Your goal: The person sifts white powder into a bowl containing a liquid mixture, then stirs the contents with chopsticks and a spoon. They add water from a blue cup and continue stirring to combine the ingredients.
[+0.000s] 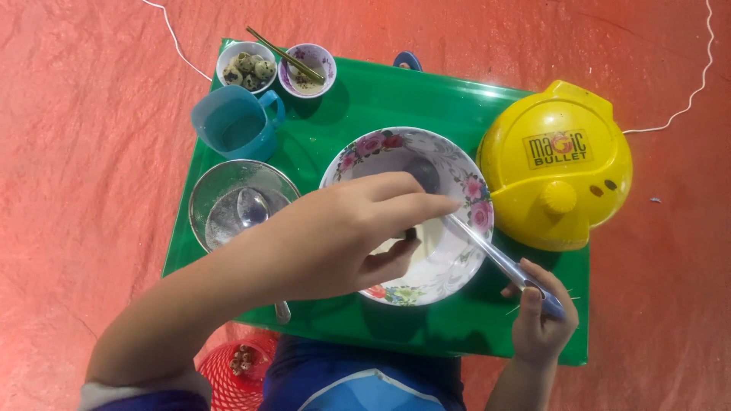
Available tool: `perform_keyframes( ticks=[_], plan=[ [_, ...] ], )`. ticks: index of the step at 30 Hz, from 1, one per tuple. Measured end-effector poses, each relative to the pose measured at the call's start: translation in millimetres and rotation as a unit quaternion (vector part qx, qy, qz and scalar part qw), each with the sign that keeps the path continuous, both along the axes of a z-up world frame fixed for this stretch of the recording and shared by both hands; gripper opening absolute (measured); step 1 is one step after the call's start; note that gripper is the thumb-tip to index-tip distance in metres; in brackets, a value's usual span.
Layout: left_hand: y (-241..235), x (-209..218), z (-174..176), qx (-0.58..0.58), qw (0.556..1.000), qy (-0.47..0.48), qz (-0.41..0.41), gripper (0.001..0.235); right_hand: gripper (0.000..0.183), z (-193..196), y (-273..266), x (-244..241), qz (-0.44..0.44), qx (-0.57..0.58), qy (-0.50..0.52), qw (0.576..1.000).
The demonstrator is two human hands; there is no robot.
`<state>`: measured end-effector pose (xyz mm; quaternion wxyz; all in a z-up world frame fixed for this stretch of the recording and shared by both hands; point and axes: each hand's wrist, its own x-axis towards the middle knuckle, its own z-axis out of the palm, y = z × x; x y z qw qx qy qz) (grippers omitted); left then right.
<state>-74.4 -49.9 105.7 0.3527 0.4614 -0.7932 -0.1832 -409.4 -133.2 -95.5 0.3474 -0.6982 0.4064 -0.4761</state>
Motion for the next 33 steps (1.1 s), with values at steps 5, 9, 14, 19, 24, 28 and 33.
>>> perform_keyframes(
  ticks=[5,9,14,19,24,28,33],
  plan=[
    [-10.5,-7.5,-15.8,0.04,0.999,0.006,0.02,0.047,0.033,5.4,-1.4,4.4,0.015,-0.001,0.009,1.0],
    [-2.5,-9.1,-25.0,0.075,0.994,0.026,0.078,0.049,0.023,11.3,-0.5,13.4,0.038,-0.004,0.013,0.999],
    [10.2,-4.0,-44.5,0.098,0.986,0.064,0.122,0.034,0.023,20.2,-3.6,26.6,0.047,0.0,0.015,0.999],
    [30.9,0.6,-52.9,0.107,0.98,0.007,0.167,0.023,0.042,18.5,-3.0,31.8,0.084,0.051,0.005,0.995],
    [55.5,7.2,-37.7,0.115,0.969,0.007,0.219,0.031,0.032,36.0,-4.9,19.3,0.132,0.101,0.061,0.984],
    [59.8,12.0,-35.5,0.11,0.966,0.045,0.228,0.028,0.037,73.2,-2.1,3.9,0.031,0.1,0.102,0.989],
    [50.0,11.6,-55.3,0.189,0.95,0.044,0.243,0.036,0.035,41.9,-7.5,-11.0,0.027,-0.013,0.061,0.998]
  ],
)
